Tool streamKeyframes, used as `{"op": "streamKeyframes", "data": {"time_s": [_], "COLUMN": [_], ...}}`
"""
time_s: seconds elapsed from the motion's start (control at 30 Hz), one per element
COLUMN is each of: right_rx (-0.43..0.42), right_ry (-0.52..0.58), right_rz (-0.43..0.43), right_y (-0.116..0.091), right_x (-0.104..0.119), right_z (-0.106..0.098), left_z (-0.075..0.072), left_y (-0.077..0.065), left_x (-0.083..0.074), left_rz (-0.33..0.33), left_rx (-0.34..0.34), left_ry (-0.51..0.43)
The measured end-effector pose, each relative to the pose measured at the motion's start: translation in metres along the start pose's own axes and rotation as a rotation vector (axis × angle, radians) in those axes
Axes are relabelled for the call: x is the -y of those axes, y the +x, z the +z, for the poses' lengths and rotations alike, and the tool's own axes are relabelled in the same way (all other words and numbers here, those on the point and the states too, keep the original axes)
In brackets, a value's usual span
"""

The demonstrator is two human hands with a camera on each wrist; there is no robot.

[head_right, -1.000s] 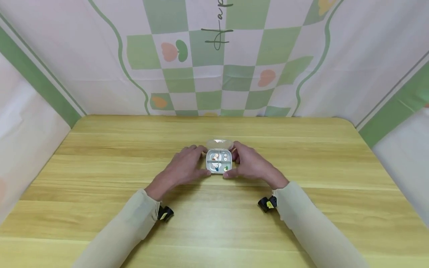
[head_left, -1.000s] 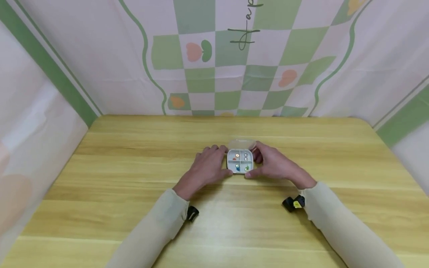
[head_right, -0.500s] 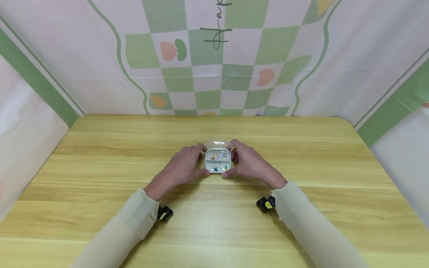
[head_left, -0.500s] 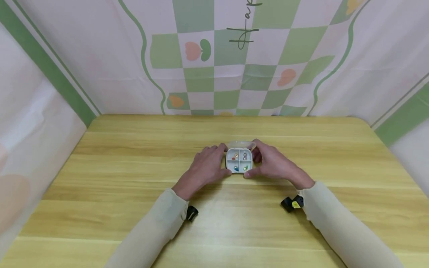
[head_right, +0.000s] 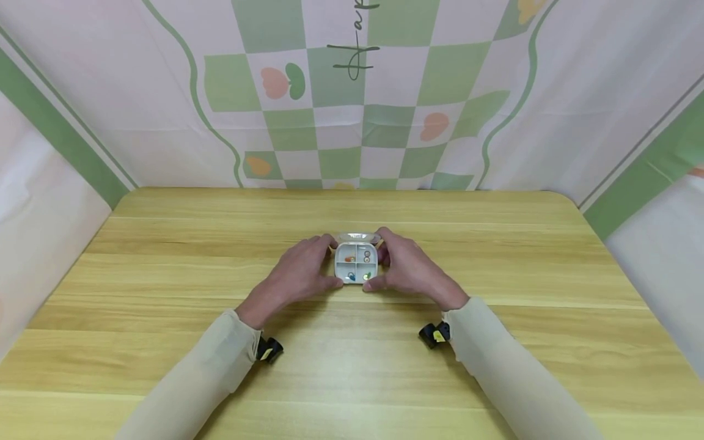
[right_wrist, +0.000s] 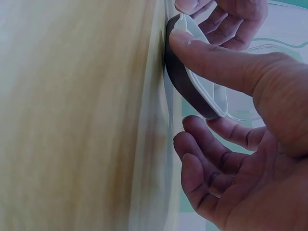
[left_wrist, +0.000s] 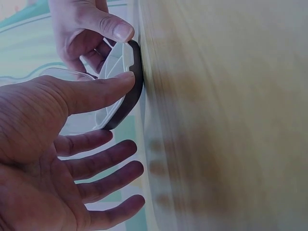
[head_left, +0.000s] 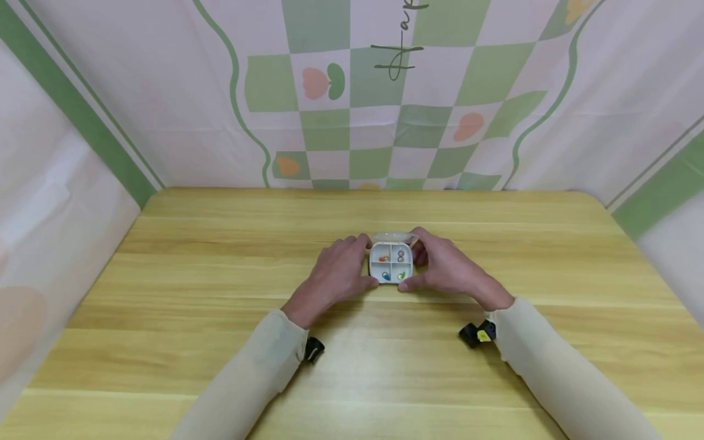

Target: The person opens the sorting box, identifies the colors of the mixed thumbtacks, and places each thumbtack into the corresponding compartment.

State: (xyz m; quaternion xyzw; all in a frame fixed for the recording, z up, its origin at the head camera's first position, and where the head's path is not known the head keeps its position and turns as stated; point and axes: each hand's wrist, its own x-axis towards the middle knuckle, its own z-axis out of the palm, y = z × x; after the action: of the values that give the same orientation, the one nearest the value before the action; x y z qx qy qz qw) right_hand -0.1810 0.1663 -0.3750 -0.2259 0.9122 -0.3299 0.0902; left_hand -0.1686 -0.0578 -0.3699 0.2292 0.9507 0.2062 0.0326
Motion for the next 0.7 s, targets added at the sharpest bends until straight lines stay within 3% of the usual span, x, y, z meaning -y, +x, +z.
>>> {"op": "streamKeyframes", "data": {"time_s": [0.33, 0.7], "right_rx": [-0.006, -0.007], "right_ry": [-0.011, 0.026], "right_rz": [0.007, 0.020], "right_y": [-0.0002, 0.0004], "right_x": [0.0000, -0.0001], "right_z": [0.0005, 0.0010], "left_z": [-0.0001, 0.0011], "left_y": [-0.0002, -0.0014], "left_x": [-0.0003, -0.0011], "left_rz": [0.002, -0.040], "left_rx": [-0.006, 0.035], "left_ry": [0.015, 0.056]}}
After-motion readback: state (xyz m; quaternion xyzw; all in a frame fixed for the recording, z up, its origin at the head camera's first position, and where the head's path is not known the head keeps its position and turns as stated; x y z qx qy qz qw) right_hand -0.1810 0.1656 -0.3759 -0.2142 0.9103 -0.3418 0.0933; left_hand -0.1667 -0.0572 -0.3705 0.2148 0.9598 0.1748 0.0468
